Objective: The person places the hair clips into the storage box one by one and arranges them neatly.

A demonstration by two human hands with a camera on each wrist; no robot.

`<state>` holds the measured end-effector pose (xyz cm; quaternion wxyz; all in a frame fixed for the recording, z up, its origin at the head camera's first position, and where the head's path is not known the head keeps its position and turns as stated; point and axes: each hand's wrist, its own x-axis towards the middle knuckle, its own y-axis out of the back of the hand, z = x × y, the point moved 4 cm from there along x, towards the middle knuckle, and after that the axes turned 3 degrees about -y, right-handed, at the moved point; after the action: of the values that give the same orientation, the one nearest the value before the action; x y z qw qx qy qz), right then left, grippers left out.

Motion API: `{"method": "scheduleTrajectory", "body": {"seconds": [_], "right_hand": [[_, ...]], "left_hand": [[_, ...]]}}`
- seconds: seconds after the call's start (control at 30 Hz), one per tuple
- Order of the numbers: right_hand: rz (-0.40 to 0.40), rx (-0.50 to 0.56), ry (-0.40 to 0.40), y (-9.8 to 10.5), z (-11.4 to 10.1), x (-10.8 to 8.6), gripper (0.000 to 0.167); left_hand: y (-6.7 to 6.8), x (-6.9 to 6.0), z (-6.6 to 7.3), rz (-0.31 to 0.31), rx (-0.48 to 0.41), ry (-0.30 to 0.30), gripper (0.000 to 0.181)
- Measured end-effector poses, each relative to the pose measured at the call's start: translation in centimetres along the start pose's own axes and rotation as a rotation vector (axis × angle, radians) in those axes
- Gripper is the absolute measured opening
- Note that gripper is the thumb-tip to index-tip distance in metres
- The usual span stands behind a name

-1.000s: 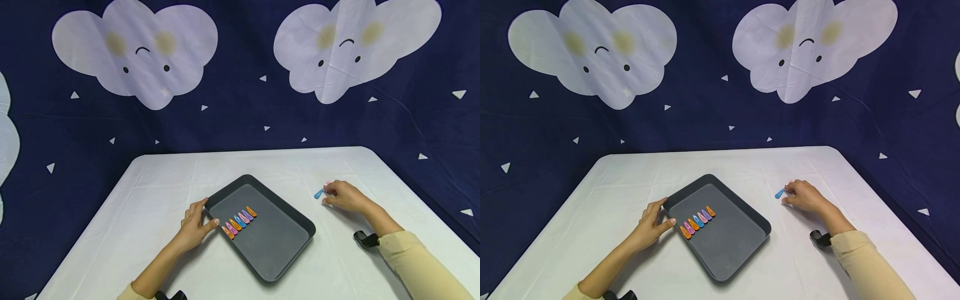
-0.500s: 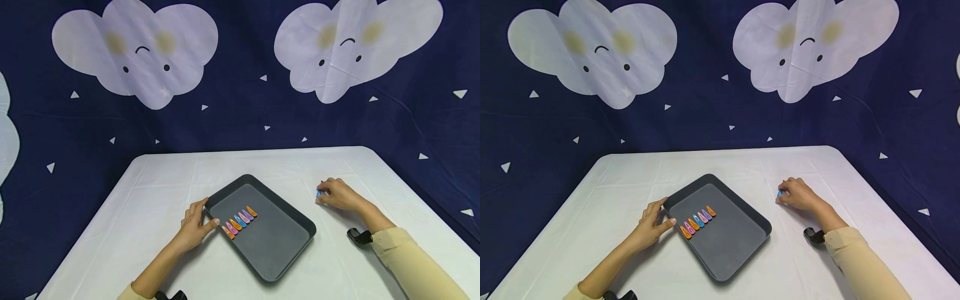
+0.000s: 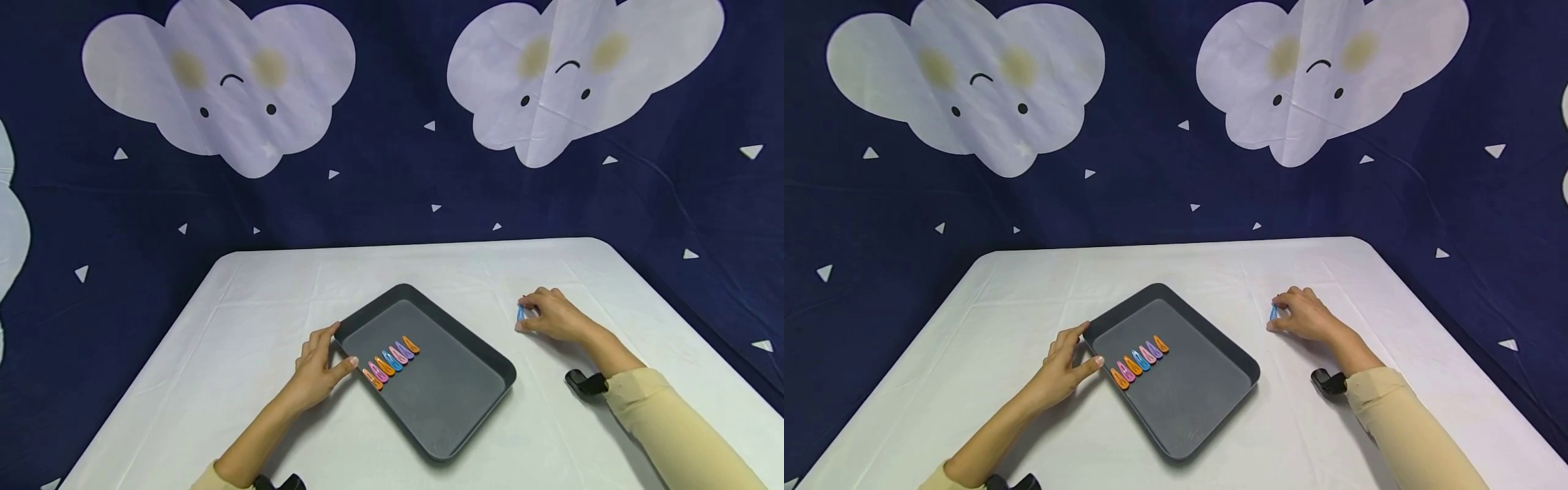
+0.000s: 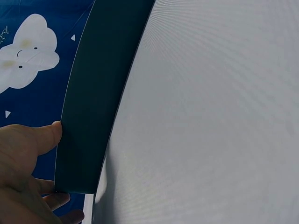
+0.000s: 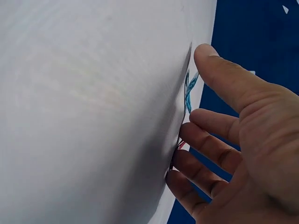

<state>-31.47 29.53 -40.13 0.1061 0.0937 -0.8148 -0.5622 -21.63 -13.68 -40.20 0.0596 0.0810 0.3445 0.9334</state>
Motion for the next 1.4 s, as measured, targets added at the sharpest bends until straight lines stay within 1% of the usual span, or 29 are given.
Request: {"method": "scheduleTrajectory", "body": {"seconds": [0.23, 0.37, 0.7, 0.83, 0.97, 1.07, 1.17, 1.4], "right_hand": [[-0.007, 0.026, -0.035, -0.3, 0.7, 0.1, 0.061], [-0.006, 0.033, -0.04, -0.4, 0.8, 0.1, 0.06], [0.014, 0.043, -0.021, -0.2, 0.6, 0.0, 0.055], [0.032, 0.07, -0.006, 0.1, 0.4, -0.1, 0.053], [0.052, 0.107, 0.039, 0.8, -0.7, 0.0, 0.052], [0.072, 0.113, 0.099, 1.6, -1.9, 0.3, 0.05], [0.088, 0.12, 0.142, 2.4, -3.3, 0.7, 0.049], [0.078, 0.159, 0.202, 3.6, -6.7, 1.2, 0.049]], "left_hand": [[0.1, 0.0, 0.0, 0.009, 0.006, -0.004, 0.075], [0.1, 0.0, 0.1, 0.012, 0.006, -0.003, 0.075], [0.1, -0.1, 0.1, 0.008, -0.001, 0.011, 0.075], [0.0, -0.1, 0.1, 0.005, -0.002, 0.011, 0.075], [0.0, -0.1, 0.2, 0.006, -0.001, 0.007, 0.075], [0.1, -0.1, 0.2, 0.009, -0.004, 0.006, 0.075], [0.1, -0.1, 0.2, 0.01, -0.005, 0.007, 0.075], [0.0, -0.1, 0.1, 0.003, -0.001, 0.01, 0.075]]}}
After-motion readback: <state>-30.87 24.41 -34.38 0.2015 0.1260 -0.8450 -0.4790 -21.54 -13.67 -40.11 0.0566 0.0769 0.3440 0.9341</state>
